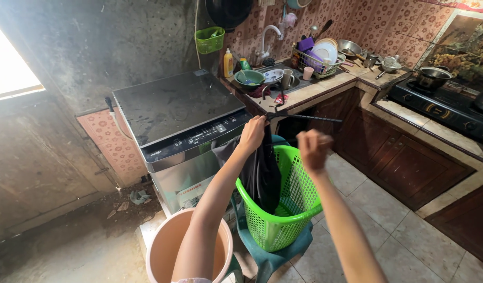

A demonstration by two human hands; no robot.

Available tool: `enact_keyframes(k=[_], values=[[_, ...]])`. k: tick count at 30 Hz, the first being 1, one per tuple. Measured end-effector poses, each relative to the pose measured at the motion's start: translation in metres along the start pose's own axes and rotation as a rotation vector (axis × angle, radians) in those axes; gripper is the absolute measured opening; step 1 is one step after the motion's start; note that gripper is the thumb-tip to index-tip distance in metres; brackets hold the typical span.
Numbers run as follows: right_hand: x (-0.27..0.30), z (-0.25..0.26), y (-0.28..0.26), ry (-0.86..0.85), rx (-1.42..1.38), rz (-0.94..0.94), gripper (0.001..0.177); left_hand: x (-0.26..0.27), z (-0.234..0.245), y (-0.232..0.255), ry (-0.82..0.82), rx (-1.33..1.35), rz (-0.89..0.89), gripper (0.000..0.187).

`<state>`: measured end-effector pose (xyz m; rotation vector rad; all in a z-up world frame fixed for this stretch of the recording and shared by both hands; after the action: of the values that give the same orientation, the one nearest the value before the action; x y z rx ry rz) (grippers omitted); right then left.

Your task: The person takes a black shirt and a pink striped shirt from a green laundry basket, places each on a hanger, and hangs them on a clothesline in a small room with a washing machine and kitchen counter.

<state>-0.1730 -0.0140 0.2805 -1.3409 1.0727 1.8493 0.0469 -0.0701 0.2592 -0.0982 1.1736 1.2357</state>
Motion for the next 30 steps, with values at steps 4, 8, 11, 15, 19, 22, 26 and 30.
enact_keyframes(k=[4, 8, 11, 15, 19, 22, 26, 30], values=[[0.052, -0.058, -0.048, -0.219, -0.233, -0.094, 0.019, -0.018, 0.013, 0.04, 0.025, -0.009, -0.047, 0.014], [0.09, -0.09, -0.05, -0.352, -0.325, -0.415, 0.024, -0.028, 0.029, 0.06, 0.026, -0.022, -0.092, 0.017], [0.121, -0.119, -0.024, -0.489, -0.477, -0.671, 0.025, -0.034, 0.053, 0.049, 0.025, -0.067, -0.115, 0.015], [0.152, -0.138, 0.042, -0.663, -0.572, -1.133, 0.017, -0.031, 0.075, 0.018, 0.007, -0.229, -0.135, 0.013], [0.124, -0.108, 0.082, -0.441, -0.664, -0.952, 0.021, -0.025, 0.088, -0.011, -0.009, -0.298, -0.162, 0.01], [0.107, -0.086, 0.095, -0.481, -0.634, -1.076, 0.022, -0.026, 0.091, -0.028, -0.051, -0.318, -0.174, 0.009], [0.072, -0.061, 0.096, -0.425, -0.484, -0.803, 0.019, -0.023, 0.084, -0.034, -0.098, -0.453, -0.191, 0.011], [0.048, -0.055, 0.091, -0.456, -1.004, -1.006, 0.029, -0.021, 0.08, -0.027, -0.069, -0.608, -0.186, 0.018]])
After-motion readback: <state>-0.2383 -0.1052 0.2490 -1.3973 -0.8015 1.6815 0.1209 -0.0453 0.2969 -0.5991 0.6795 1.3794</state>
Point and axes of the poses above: each hand's wrist, its own x-axis away from the middle knuckle, its own z-axis out of the back of the hand, y = z × x, the point moved 4 cm from there along -x, towards the middle knuckle, and after that the axes turned 7 degrees about y, right-handed, at the moved point
